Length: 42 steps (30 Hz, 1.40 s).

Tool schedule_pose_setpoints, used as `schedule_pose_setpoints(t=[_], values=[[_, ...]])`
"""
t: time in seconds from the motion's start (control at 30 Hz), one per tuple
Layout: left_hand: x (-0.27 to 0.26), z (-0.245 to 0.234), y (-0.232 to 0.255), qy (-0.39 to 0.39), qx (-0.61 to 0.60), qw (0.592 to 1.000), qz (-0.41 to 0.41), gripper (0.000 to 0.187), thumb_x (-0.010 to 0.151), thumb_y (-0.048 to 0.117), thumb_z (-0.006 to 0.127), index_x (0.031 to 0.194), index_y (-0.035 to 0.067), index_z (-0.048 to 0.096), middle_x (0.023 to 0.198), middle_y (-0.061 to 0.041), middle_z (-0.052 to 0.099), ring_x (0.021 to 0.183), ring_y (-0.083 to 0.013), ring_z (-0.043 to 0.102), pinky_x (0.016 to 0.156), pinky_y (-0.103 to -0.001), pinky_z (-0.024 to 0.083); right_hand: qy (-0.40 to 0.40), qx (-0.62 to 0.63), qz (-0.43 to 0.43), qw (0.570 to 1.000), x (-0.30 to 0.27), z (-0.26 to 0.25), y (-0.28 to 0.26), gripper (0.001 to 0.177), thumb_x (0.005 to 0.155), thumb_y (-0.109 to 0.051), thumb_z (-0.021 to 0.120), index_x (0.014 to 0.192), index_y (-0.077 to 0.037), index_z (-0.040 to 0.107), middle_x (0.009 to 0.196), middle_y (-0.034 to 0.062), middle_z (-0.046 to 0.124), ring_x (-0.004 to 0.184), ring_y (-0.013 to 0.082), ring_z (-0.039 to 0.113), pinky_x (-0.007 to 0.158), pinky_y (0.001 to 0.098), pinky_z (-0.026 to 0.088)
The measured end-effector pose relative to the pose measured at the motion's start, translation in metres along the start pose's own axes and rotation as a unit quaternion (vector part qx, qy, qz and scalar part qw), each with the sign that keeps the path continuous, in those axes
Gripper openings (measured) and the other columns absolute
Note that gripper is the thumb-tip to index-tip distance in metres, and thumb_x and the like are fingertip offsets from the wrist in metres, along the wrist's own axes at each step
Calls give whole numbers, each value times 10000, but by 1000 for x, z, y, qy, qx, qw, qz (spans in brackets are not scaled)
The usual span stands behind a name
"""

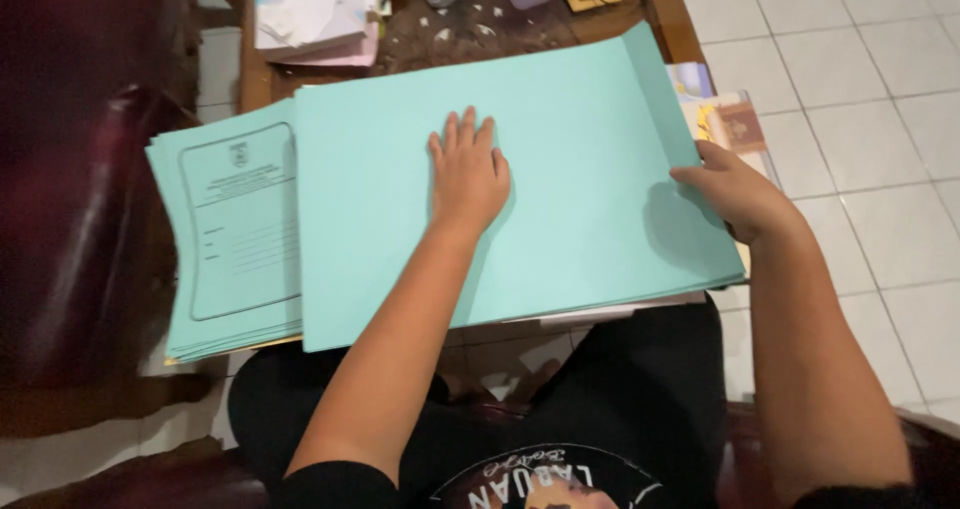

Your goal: Smoothing and stacking light blue paper folders on a wooden table.

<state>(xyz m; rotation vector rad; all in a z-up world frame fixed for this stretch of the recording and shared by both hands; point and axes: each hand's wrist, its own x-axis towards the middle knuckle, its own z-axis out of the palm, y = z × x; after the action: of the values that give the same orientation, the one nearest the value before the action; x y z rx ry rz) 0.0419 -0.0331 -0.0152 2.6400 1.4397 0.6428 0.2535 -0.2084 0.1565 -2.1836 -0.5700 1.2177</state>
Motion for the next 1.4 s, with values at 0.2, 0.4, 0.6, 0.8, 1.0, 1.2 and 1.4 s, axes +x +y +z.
schedule_pose_setpoints(t=[0.2,0.4,0.6,0.8,1.0,1.2,1.4], values=[[0,12,-79,196,-324,926,-10,299,910,25,572,1178,83,692,1344,-175,638,1287,-328,597,1151,-424,424,-20,11,-85,996,48,-10,35,438,1030,-135,504,1464,-78,520,1261,171,642,1014,349,619,837,484,501],[-64,-72,-210,-12,-140,906,-398,685,1000,445,428,1529,14,366,1574,-158,418,1454,-356,326,1160,-543,295,70,-144,-250,955,37,-7,58,516,1038,-117,496,1551,-102,442,1188,243,662,877,375,663,757,495,499],[-69,-110,-197,-62,-360,830,-421,569,941,472,499,1308,81,688,1320,-19,697,1233,-177,614,1068,-316,419,115,-74,-415,900,-14,-8,49,557,998,-93,525,1523,87,472,1313,251,568,1100,366,567,877,479,459],[-75,-176,-164,-88,-383,793,-466,328,941,321,565,1191,154,696,1085,39,658,1012,-151,565,889,-345,439,125,-87,-483,862,-26,-11,56,484,1054,-14,521,1511,146,504,1260,296,576,1088,399,562,851,495,480],[-73,-160,-202,-5,-445,770,-457,620,941,346,607,1501,117,470,1599,-79,452,1477,-230,448,1186,-402,346,123,13,-491,862,-6,-19,87,288,1152,-115,497,1337,102,536,1073,181,552,911,302,534,709,407,439],[-63,-226,-145,251,-503,802,-201,97,1058,139,532,1153,135,546,992,-20,718,840,-69,586,797,-208,439,164,-55,-554,815,44,-50,104,266,1174,-42,479,1418,48,423,1185,228,458,1008,375,494,924,511,410],[-79,-248,-85,317,-448,835,-38,311,1092,129,462,1380,31,529,1224,-68,655,971,-118,597,883,-267,479,137,172,-461,860,77,-42,113,335,1101,-49,559,1428,-3,501,1400,145,590,1200,277,581,1060,418,490]])
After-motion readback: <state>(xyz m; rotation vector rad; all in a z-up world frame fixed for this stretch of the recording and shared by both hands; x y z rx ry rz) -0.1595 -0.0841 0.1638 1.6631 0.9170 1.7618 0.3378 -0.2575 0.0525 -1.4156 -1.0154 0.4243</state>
